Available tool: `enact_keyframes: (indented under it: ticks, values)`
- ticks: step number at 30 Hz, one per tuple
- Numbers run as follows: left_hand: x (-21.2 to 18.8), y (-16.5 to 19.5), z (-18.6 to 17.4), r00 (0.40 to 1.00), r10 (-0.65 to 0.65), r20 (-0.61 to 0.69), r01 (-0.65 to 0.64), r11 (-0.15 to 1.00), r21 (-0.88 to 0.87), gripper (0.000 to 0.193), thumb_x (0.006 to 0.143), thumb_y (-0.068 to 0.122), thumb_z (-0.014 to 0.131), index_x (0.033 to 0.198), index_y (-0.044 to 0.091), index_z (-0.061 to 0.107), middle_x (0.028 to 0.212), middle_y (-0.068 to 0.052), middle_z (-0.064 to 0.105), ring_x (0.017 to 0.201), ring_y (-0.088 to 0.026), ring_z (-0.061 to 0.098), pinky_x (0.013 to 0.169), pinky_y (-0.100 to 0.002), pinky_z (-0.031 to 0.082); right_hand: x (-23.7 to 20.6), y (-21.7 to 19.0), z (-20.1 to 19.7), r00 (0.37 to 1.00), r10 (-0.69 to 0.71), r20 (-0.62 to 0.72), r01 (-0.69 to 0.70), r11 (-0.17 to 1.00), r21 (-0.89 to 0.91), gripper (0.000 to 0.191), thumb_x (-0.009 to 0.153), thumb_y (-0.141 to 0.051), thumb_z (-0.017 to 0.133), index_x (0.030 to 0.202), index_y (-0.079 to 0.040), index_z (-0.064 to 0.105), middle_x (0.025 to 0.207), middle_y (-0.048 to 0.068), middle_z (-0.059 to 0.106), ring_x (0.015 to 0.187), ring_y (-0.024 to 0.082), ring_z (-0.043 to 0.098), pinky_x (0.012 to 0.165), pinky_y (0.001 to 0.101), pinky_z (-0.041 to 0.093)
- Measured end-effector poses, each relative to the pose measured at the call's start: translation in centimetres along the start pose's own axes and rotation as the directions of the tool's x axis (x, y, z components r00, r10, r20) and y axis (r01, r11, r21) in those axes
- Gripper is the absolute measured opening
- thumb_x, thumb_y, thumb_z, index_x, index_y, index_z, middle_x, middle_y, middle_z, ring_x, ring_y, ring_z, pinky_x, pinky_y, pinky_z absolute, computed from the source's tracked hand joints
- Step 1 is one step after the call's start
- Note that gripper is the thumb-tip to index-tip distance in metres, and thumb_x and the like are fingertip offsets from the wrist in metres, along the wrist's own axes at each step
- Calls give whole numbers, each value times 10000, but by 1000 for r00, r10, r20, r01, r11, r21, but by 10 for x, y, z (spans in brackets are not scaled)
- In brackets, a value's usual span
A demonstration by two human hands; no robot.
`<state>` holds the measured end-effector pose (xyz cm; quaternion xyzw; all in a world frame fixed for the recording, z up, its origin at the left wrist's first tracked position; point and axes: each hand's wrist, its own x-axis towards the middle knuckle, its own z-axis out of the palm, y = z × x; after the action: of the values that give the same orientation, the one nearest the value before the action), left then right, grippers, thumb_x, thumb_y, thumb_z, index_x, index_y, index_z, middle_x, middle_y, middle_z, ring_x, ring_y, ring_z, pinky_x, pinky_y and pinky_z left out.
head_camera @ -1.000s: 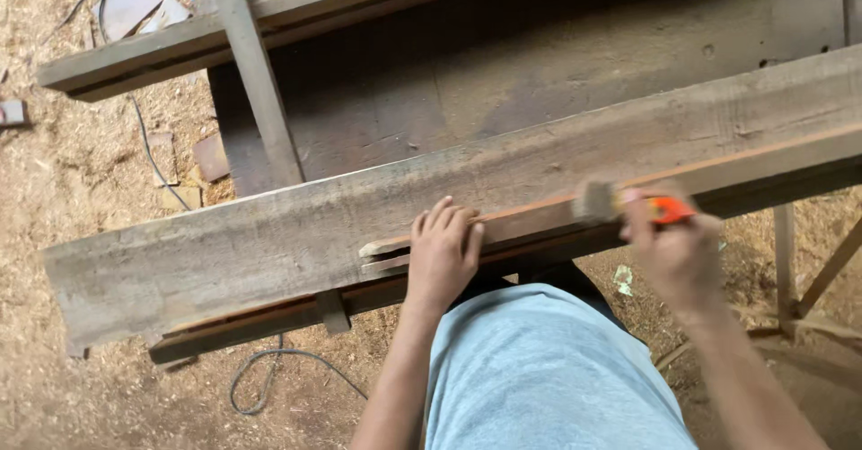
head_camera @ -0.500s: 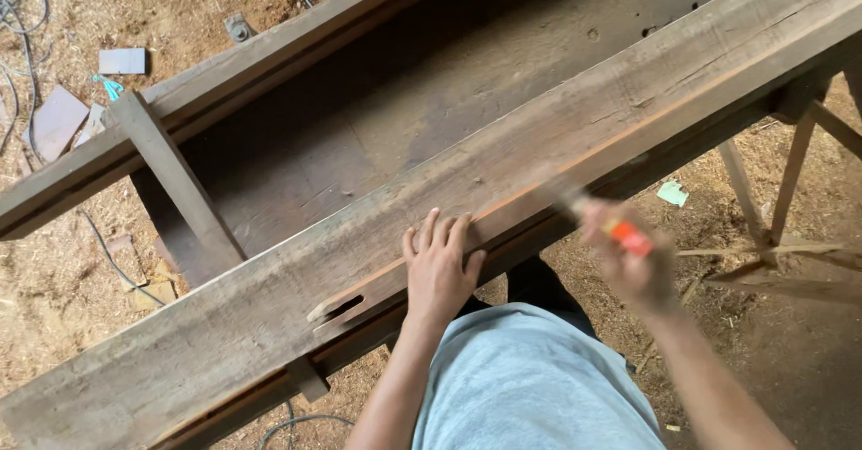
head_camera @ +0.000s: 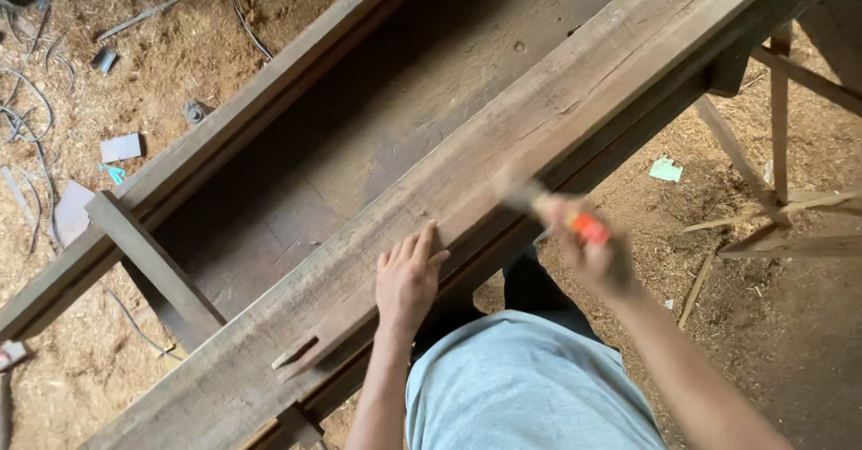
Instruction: The person applies a liquid finish to a narrow strip of wood using a small brush, working along the entire length of the piece.
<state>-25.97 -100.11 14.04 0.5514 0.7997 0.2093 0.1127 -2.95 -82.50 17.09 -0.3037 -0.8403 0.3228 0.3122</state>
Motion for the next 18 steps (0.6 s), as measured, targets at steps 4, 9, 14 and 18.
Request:
enact_keyframes:
  ticks: [4, 9, 14, 18]
  values:
    - [5, 5, -10, 999, 11, -50, -13, 999, -48, 512, 925, 344, 690, 1368, 105, 598, 1093, -86, 712, 1000, -254, 670, 827, -384, 472, 13, 10, -14, 988, 14, -153, -30, 995, -99, 276, 1123, -282, 497, 955, -87, 597, 705, 41, 623, 504, 67, 563, 378, 210, 446]
    - [5, 12, -10, 1000, -31, -5, 30, 999, -34, 539, 898, 342, 722, 1371, 111, 608, 1085, -82, 716, 991, -254, 669, 830, -393, 474, 13, 9, -23, 967, -254, -31, 256, 964, 79, 337, 1207, -332, 478, 985, -98, 578, 763, 53, 638, 637, 82, 619, 492, 206, 509]
    - [-7, 22, -2, 991, -28, -128, 25, 999, -28, 526, 838, 264, 769, 1331, 134, 638, 1151, -51, 726, 1020, -211, 679, 925, -387, 480, 15, 18, -31, 972, 203, -118, -212, 974, -76, 294, 1094, -307, 496, 1035, -71, 661, 691, 79, 648, 456, 92, 565, 360, 214, 433]
    - [-11, 24, 1, 990, -78, -116, 72, 996, -56, 532, 821, 237, 798, 1319, 125, 648, 1149, -51, 725, 1024, -224, 670, 930, -383, 471, 12, 18, -34, 989, -5, 148, -17, 989, 146, 276, 1090, -316, 537, 1048, -75, 665, 816, 83, 732, 573, 93, 660, 407, 177, 539]
